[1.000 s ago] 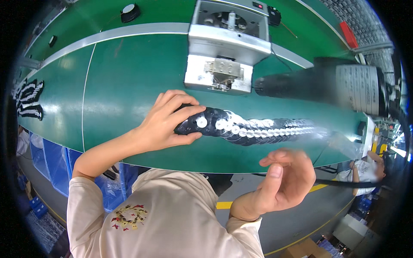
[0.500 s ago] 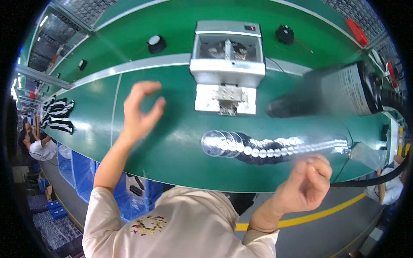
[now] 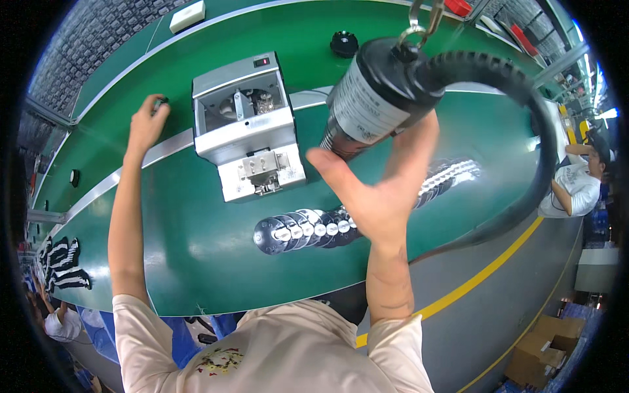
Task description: The recorder is assembling small electronic fans or motors on a production line using an electric screwdriver.
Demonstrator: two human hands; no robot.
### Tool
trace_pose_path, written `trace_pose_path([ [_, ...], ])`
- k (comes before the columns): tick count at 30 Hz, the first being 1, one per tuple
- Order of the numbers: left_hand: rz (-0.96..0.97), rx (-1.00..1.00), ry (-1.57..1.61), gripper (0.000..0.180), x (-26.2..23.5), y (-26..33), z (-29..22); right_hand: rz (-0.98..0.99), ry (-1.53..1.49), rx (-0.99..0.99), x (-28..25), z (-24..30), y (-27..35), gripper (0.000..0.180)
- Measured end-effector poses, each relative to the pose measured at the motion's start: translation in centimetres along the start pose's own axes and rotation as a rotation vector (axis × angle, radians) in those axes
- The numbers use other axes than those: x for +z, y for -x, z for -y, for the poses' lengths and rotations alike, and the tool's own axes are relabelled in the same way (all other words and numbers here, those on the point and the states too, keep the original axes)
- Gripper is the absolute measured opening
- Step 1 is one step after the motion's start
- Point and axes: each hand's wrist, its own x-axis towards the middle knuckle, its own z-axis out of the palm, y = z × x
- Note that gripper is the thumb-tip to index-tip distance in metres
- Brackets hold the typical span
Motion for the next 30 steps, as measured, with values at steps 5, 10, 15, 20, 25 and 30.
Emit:
trace_pose_path([
  [5, 0.092, -0.208, 0.816, 0.037, -5.1, 7.5, -6.0, 0.171, -0.082, 0.065, -0.2, -0.2, -2.1, 0.097],
  [10, 0.243, -0.14, 0.509, 0.045, -5.9, 19.3, -5.3, 0.161, -0.022, -0.068, 1.5, 0.4, -2.1, 0.08],
  [15, 0.166, -0.204, 0.498, 0.036, -5.3, 21.6, -4.6, 0.195, 0.087, -0.112, 1.5, 1.0, -2.4, 0.074],
  [20, -0.007, -0.074, 0.403, 0.028, -6.8, 21.2, -3.7, 0.244, 0.051, -0.084, -0.1, 0.2, -2.3, 0.078],
  [25, 0.391, 0.203, 0.319, 0.033, -9.2, 21.5, -3.7, 0.289, 0.051, -0.081, -1.5, 0.2, -2.5, 0.078],
  [30, 0.407, 0.413, 0.403, 0.034, -7.3, 22.6, -8.5, 0.284, 0.037, -0.059, -0.9, 0.7, -2.0, 0.08],
])
